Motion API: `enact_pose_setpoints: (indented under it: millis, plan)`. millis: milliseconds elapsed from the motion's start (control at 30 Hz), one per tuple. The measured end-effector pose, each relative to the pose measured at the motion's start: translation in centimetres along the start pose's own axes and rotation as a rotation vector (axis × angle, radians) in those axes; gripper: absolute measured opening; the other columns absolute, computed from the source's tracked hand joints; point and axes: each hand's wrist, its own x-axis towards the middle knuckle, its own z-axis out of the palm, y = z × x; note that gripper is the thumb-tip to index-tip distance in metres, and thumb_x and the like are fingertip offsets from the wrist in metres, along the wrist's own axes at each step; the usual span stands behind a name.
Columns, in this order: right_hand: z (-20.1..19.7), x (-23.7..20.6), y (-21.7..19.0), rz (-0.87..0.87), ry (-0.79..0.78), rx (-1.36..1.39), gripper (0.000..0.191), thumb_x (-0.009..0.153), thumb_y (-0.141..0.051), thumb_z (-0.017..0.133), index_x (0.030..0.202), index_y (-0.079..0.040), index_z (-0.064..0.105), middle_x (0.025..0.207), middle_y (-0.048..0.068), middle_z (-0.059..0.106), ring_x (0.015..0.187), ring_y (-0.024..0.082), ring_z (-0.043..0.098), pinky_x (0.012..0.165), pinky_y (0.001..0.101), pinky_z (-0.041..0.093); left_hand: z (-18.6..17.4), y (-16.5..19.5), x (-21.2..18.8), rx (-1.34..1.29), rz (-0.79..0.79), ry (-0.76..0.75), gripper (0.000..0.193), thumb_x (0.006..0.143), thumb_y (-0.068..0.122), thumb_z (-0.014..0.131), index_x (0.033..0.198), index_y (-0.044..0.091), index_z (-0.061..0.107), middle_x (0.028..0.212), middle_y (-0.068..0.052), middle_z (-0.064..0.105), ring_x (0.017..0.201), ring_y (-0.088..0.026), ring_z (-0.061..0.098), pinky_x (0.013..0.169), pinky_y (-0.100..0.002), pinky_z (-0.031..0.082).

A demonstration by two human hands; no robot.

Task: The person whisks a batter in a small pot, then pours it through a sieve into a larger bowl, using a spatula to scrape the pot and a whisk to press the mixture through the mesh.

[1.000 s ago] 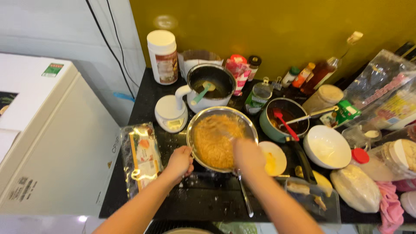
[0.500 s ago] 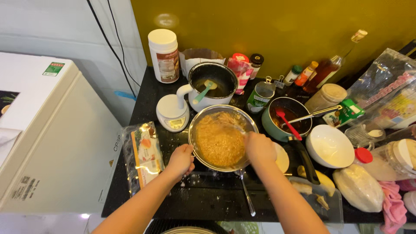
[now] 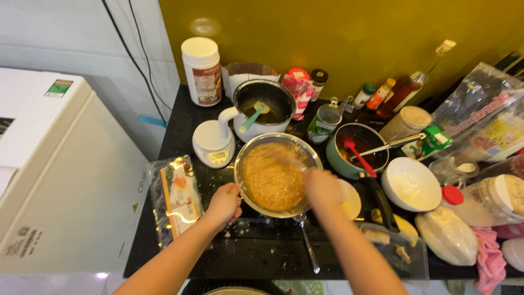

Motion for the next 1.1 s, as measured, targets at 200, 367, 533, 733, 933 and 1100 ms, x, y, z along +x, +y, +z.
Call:
enact_pose_setpoints:
  millis: [200,367,533,733,933,1100]
  plan:
    - [0.1,0.2,0.1,-0.168,0.09,0.023,0.031,0.101,-0.027,0.046,0.103,-0.008,0.07,0.093,0.018,0.074,0.085,0.035,0.074,0.074,0.0505,0.058,0.2,0.0,0.4,-0.011,-0.086,0.058,0.025,0.103,0.03,0.046,0.1,0.009,0.059,0.059,-0.003,0.039,0.035,-0.016,0.038,0.032,-0.033,0.027]
    - [1.2,0.6,0.0,-0.036,0.046,0.03,0.034,0.103,-0.034,0.049,0.098,-0.009,0.071,0.093,0.018,0.073,0.084,0.036,0.073,0.074,0.0502,0.06,0.3,0.1,0.7,-0.011,-0.04,0.029,0.03,0.105,0.031,0.048,0.094,0.003,0.053,0.06,-0.003,0.04,0.035,-0.015,0.041,0.033,-0.032,0.029]
    - [2.8,1.7,1.3,-0.058,0.004,-0.089,0.026,0.101,-0.024,0.051,0.098,-0.009,0.072,0.091,0.015,0.077,0.08,0.029,0.078,0.072,0.045,0.064,0.2,-0.3,0.0,0.017,-0.06,0.051,0.032,0.103,0.031,0.045,0.091,0.004,0.056,0.059,-0.003,0.043,0.034,-0.017,0.041,0.032,-0.034,0.027]
    - [4.5,1.0,0.7,-0.191,0.043,-0.081,0.031,0.104,-0.036,0.054,0.107,-0.008,0.068,0.092,0.018,0.073,0.081,0.033,0.074,0.071,0.0495,0.058,0.3,0.5,1.5,0.027,-0.032,0.028,0.026,0.104,0.03,0.045,0.099,0.007,0.057,0.059,-0.005,0.04,0.035,-0.016,0.042,0.033,-0.033,0.03]
    - [0.8,-2.9,-1.1,-0.258,-0.063,-0.165,0.029,0.103,-0.028,0.049,0.109,-0.005,0.066,0.087,0.016,0.073,0.079,0.03,0.076,0.069,0.0477,0.062,0.4,-0.2,0.9,0.021,-0.062,0.05,0.025,0.104,0.028,0.045,0.099,0.006,0.057,0.059,-0.003,0.042,0.035,-0.016,0.042,0.033,-0.033,0.029]
    - [-0.5,-2.8,0.7,-0.072,-0.036,0.031,0.036,0.106,-0.034,0.049,0.098,-0.006,0.068,0.081,0.016,0.072,0.079,0.034,0.074,0.069,0.0506,0.058,0.1,-0.5,1.1,0.021,0.052,-0.006,0.031,0.106,0.027,0.046,0.091,0.0,0.05,0.059,-0.005,0.043,0.035,-0.016,0.046,0.032,-0.034,0.031]
